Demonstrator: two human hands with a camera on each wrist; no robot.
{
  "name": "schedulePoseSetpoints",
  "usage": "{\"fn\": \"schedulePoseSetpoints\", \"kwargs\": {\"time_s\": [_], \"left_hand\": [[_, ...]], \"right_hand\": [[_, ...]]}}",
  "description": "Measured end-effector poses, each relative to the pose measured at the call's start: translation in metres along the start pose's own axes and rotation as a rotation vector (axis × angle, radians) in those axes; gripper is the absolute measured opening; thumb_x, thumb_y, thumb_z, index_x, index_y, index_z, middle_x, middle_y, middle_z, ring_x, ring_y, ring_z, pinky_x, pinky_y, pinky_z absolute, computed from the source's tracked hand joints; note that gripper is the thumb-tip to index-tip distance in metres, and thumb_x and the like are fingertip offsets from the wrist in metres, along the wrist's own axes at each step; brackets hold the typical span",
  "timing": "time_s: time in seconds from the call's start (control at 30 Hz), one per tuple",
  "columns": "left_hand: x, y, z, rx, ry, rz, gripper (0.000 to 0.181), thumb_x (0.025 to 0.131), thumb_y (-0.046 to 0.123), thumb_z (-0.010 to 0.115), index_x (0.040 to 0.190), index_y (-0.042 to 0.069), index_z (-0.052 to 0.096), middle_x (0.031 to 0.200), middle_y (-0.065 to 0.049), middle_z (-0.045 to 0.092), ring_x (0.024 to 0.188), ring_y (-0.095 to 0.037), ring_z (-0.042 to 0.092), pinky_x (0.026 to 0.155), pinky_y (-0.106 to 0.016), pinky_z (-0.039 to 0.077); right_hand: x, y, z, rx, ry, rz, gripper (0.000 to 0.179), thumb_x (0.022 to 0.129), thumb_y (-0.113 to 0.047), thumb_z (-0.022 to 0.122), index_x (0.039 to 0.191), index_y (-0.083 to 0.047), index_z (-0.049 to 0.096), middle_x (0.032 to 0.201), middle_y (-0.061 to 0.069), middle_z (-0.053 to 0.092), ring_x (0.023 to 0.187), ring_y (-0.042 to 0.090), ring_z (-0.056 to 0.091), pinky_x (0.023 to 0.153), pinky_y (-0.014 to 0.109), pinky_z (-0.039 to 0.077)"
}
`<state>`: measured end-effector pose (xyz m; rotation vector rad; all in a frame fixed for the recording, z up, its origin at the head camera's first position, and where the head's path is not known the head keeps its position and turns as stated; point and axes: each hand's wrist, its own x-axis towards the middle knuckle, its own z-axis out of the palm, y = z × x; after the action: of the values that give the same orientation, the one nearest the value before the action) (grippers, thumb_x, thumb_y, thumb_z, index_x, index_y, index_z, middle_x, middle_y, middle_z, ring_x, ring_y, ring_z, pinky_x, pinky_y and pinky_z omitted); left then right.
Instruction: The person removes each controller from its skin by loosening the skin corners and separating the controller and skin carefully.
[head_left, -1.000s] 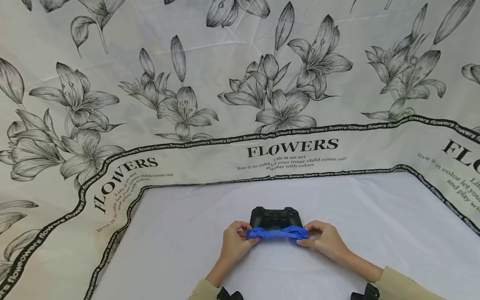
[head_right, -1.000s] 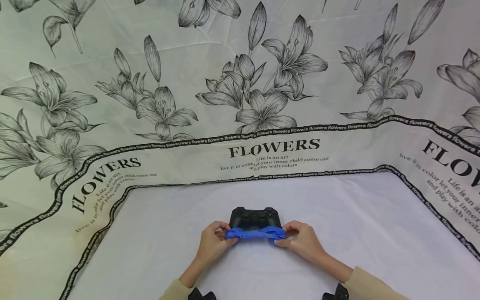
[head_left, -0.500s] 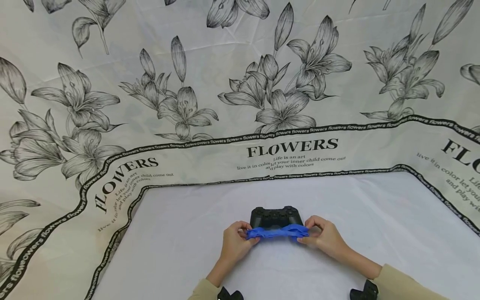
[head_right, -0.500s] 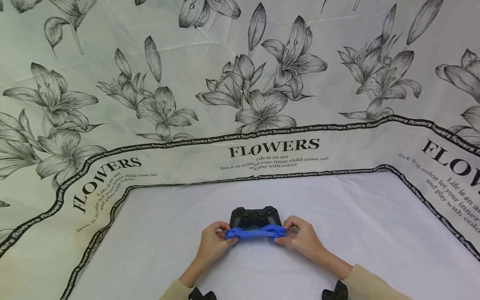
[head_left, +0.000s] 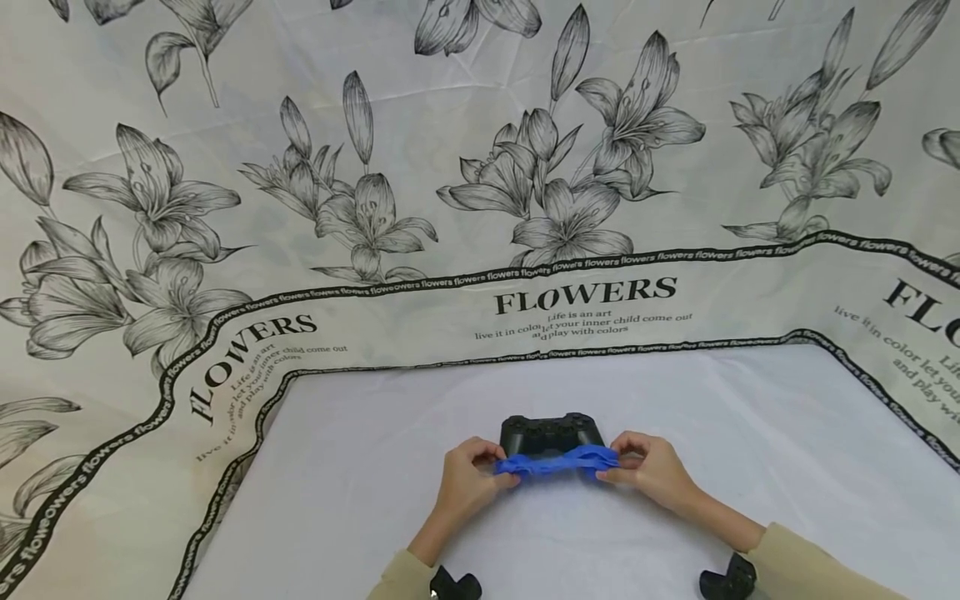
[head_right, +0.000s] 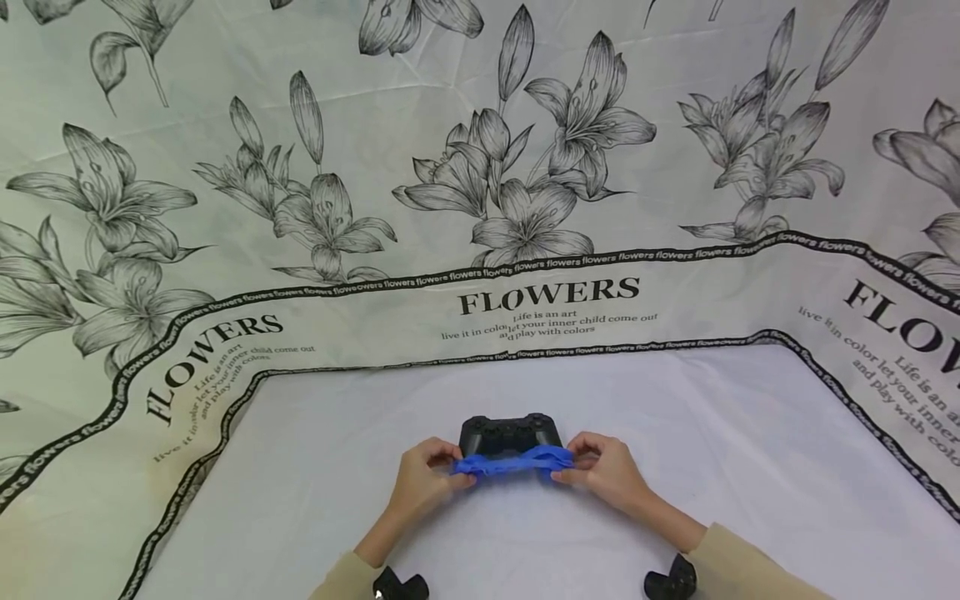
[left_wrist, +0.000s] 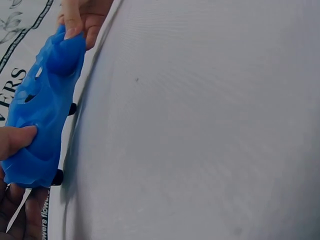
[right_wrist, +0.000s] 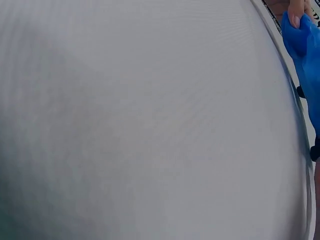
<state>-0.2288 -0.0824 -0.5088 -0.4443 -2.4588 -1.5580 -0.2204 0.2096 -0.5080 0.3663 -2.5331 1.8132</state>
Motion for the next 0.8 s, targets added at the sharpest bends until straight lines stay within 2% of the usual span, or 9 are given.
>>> {"fn": "schedulePoseSetpoints", "kwargs": {"time_s": [0.23,0.4,0.6,0.8], "left_hand": [[-0.0017,-0.0044,0.0014,0.033,-0.002,0.026,0.025,0.062,0.012,0.087,0.075,0.011,0.067,0.072,0.0,0.065,0.067,-0.006,0.055,0.064,-0.018,0.047],[-0.0016,-0.0057,0.0007,0.027,-0.012,0.033,0.025,0.061,0.008,0.087,0.074,0.01,0.066,0.069,-0.001,0.063,0.063,-0.008,0.054,0.061,-0.016,0.045],[-0.0024,-0.0053,0.0009,0.011,-0.035,0.01,0.022,0.064,0.007,0.084,0.073,0.009,0.064,0.061,-0.001,0.058,0.054,0.0,0.046,0.052,-0.014,0.038],[-0.003,-0.007,0.0015,-0.022,-0.048,-0.017,0.021,0.065,0.004,0.082,0.075,0.007,0.064,0.061,-0.005,0.057,0.053,0.001,0.045,0.051,-0.013,0.038]], "right_hand": [[-0.0043,0.0006,0.0026,-0.065,0.028,0.06,0.031,0.069,-0.012,0.085,0.085,0.003,0.063,0.078,0.006,0.067,0.067,0.005,0.066,0.064,0.019,0.053],[-0.0062,-0.0023,0.0036,-0.073,0.02,0.051,0.03,0.068,-0.012,0.085,0.081,0.003,0.063,0.074,0.005,0.067,0.063,0.005,0.065,0.061,0.021,0.053],[-0.0072,-0.0052,0.0062,-0.088,0.016,0.029,0.028,0.067,-0.011,0.085,0.074,0.001,0.061,0.074,0.005,0.066,0.062,0.002,0.062,0.057,0.021,0.052],[-0.0071,-0.0069,0.007,-0.227,0.024,0.003,0.027,0.068,-0.018,0.085,0.076,-0.008,0.063,0.074,0.0,0.065,0.063,0.002,0.059,0.06,0.019,0.048]]}}
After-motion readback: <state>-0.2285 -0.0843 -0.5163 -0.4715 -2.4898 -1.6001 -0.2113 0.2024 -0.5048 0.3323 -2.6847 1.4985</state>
